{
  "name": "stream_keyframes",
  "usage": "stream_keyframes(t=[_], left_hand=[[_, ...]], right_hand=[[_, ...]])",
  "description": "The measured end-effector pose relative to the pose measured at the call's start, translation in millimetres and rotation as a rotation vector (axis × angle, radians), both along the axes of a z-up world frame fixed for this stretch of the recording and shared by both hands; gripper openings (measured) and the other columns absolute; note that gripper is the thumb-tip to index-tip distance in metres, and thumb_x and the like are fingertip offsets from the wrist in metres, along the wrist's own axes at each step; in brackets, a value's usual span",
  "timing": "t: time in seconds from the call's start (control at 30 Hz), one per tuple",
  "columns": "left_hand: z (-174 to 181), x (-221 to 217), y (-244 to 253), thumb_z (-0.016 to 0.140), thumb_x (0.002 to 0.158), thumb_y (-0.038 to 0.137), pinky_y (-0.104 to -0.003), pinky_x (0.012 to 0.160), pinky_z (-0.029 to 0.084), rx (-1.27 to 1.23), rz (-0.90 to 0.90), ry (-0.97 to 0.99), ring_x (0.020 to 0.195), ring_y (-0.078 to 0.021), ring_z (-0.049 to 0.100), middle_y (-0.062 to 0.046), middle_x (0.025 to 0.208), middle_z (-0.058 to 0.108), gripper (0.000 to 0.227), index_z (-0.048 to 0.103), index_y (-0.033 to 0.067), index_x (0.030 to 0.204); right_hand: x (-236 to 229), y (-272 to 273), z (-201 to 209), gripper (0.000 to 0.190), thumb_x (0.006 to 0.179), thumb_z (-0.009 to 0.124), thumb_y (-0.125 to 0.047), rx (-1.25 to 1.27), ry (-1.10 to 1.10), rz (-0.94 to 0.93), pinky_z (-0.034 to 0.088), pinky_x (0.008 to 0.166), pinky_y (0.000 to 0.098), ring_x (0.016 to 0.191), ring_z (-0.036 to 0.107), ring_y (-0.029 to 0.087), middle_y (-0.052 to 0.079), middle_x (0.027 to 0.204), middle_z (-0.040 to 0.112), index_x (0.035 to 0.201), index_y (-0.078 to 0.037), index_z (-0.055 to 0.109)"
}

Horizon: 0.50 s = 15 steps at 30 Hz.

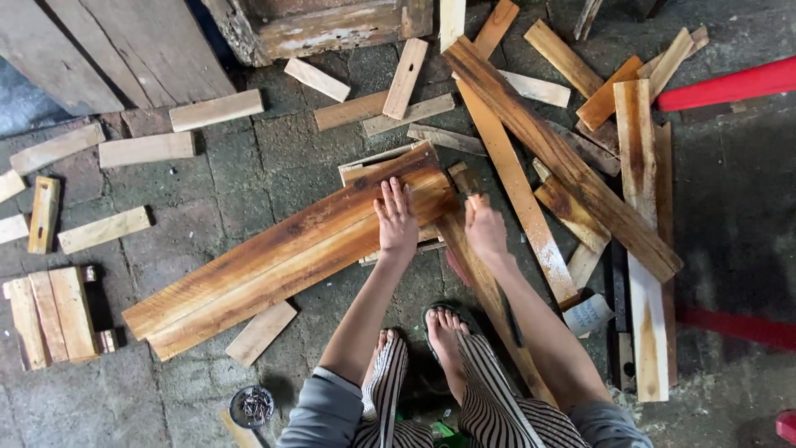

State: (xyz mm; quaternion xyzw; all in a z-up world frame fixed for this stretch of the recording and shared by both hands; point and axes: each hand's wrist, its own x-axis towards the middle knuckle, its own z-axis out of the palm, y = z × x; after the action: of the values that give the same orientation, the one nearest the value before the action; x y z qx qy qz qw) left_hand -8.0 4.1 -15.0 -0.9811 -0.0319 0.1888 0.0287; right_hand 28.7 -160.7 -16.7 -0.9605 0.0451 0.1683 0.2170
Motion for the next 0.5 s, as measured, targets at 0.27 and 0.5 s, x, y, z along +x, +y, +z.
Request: stream_keyframes(t=[0.27, 0.5], left_hand=[[2, -1, 4, 0.034, 0.1, 0.008, -0.064, 0.118, 0.023, 0.063, -0.043, 0.001, 0.154, -0.0507, 0.002, -0.032, 0.166, 0.005, 0.067, 0.011, 0.001, 0.162], [26, -4, 11, 0.048, 0.097, 0.059, -0.057, 0.12, 0.026, 0.053, -0.081, -0.008, 0.154, -0.0489, 0.005, -0.031, 0.166, 0.006, 0.093, 0.012, 0.0027, 0.162]], right_hand=[[-18, -11, 4, 0.031, 0.106, 0.049, -0.039, 0.038, -0.225, 0.042, 0.058, 0.068, 0.0586, 0.078, 0.073, 0.046, 0.025, 0.074, 0.07, 0.109, -0.01, 0.06], [-71, -48, 29, 0.021, 0.103, 0.053, -0.026, 0.221, -0.167, -0.114, 0.051, 0.065, 0.0633, 0.083, 0.066, 0.055, 0.032, 0.077, 0.066, 0.102, -0.005, 0.057]])
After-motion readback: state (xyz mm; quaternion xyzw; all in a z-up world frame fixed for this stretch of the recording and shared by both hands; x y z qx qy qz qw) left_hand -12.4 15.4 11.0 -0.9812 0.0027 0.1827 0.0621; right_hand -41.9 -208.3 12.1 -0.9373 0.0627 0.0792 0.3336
